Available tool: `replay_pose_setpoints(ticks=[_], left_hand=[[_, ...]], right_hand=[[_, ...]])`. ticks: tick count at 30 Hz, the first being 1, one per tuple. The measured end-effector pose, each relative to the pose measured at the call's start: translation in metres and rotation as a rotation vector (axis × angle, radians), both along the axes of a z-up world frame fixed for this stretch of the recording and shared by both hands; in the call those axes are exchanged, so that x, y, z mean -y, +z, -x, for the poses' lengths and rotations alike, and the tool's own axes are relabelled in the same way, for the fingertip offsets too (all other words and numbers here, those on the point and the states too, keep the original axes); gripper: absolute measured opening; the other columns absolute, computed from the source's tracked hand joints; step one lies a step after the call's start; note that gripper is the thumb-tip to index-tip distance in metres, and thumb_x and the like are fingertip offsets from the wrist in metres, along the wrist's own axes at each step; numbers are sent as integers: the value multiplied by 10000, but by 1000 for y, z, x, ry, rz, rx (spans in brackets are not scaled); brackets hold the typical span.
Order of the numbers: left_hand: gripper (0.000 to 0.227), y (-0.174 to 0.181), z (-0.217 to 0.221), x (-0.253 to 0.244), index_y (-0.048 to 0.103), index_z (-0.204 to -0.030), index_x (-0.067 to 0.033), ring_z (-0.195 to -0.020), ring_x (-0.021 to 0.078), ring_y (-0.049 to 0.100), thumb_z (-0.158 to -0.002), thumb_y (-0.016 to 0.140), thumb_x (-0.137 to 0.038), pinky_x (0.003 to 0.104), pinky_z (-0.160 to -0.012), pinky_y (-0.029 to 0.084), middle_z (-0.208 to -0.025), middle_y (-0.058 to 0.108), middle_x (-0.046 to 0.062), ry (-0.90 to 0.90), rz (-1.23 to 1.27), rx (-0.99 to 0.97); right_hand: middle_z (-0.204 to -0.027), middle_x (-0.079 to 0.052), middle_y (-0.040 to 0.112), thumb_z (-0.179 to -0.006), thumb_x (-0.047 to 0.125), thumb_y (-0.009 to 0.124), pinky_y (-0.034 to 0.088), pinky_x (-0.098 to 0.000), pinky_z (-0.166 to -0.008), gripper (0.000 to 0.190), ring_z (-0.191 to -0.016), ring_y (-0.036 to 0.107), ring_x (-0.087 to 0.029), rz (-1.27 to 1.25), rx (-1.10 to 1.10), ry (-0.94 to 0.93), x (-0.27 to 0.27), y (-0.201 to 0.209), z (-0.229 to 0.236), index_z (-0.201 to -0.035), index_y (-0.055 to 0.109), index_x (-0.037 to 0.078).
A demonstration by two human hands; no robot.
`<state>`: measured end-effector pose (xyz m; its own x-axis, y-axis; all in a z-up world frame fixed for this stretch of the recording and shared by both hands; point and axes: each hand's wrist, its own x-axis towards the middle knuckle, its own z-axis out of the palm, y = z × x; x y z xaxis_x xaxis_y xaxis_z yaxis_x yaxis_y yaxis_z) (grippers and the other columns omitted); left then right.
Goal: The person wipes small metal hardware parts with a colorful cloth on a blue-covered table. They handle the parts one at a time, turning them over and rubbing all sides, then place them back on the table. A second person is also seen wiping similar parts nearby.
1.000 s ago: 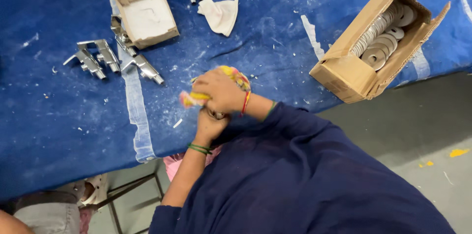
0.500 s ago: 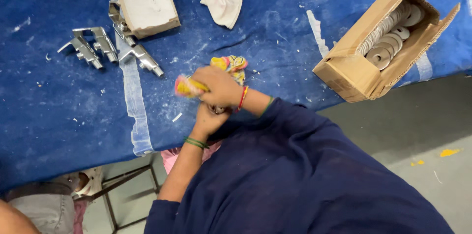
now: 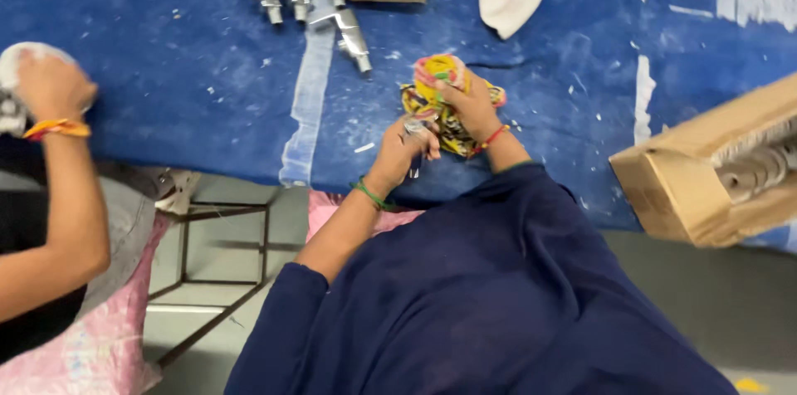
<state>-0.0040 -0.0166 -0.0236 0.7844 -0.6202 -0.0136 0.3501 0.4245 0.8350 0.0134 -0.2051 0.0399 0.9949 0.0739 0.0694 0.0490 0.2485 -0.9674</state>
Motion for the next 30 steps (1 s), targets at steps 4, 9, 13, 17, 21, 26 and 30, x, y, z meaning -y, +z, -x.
replay_pose_setpoints(ticks=[4,9,13,17,21,26,30], left_hand=[[746,13,-14,-10,619,-1276,-21,-726,206,679,-1032,357,-676,311,-617,553,-978,733,95,116,422,-400],[637,57,-13,-30,539,-1301,-82,-879,235,723,-953,369,-588,387,-738,601,-1142,731,76,277,403,-631],[651,77,-15,-64,470,-1495,-49,-910,187,713,-995,557,-457,376,-805,600,-1129,709,46,276,461,-479],[685,85,-27,-88,471,-1545,-6,-778,163,675,-1071,643,-470,339,-723,575,-985,664,44,240,620,-300],[705,92,-33,-94,493,-1428,-122,-657,171,693,-908,583,-590,339,-607,603,-834,664,45,464,224,-257],[579,107,-28,-113,536,-1435,-83,-934,194,691,-1033,649,-484,360,-818,577,-1046,682,48,798,-420,438],[506,121,-36,-137,606,-1355,-133,-910,226,718,-963,701,-438,356,-784,561,-1067,704,47,874,-1007,633]], right_hand=[[-1405,-130,637,-1036,56,511,488,-339,-1113,401,-1304,619,-211,7,-47,-37,2,0,-1,-1417,518,-67],[-1421,-165,607,-1047,36,487,474,-374,-1122,412,-1308,599,-260,30,-41,-72,4,-12,-1,-1439,490,-89],[-1467,-172,569,-1039,15,472,446,-396,-1189,420,-1397,560,-296,-18,19,-60,1,-15,1,-1444,430,-90],[-1440,-153,591,-1028,19,500,453,-386,-1186,421,-1359,589,-272,-54,4,-109,-2,-12,-2,-1436,436,-66],[-1392,-132,630,-1049,48,538,473,-368,-1135,395,-1289,619,-227,-7,-6,-124,-1,-12,1,-1426,525,-66],[-1390,-107,635,-1042,69,560,483,-355,-1128,391,-1279,625,-205,-5,0,-148,-1,-14,4,-1413,531,-49],[-1370,-108,640,-1047,78,570,487,-358,-1119,392,-1261,630,-201,5,4,-151,-3,-10,3,-1415,535,-50]])
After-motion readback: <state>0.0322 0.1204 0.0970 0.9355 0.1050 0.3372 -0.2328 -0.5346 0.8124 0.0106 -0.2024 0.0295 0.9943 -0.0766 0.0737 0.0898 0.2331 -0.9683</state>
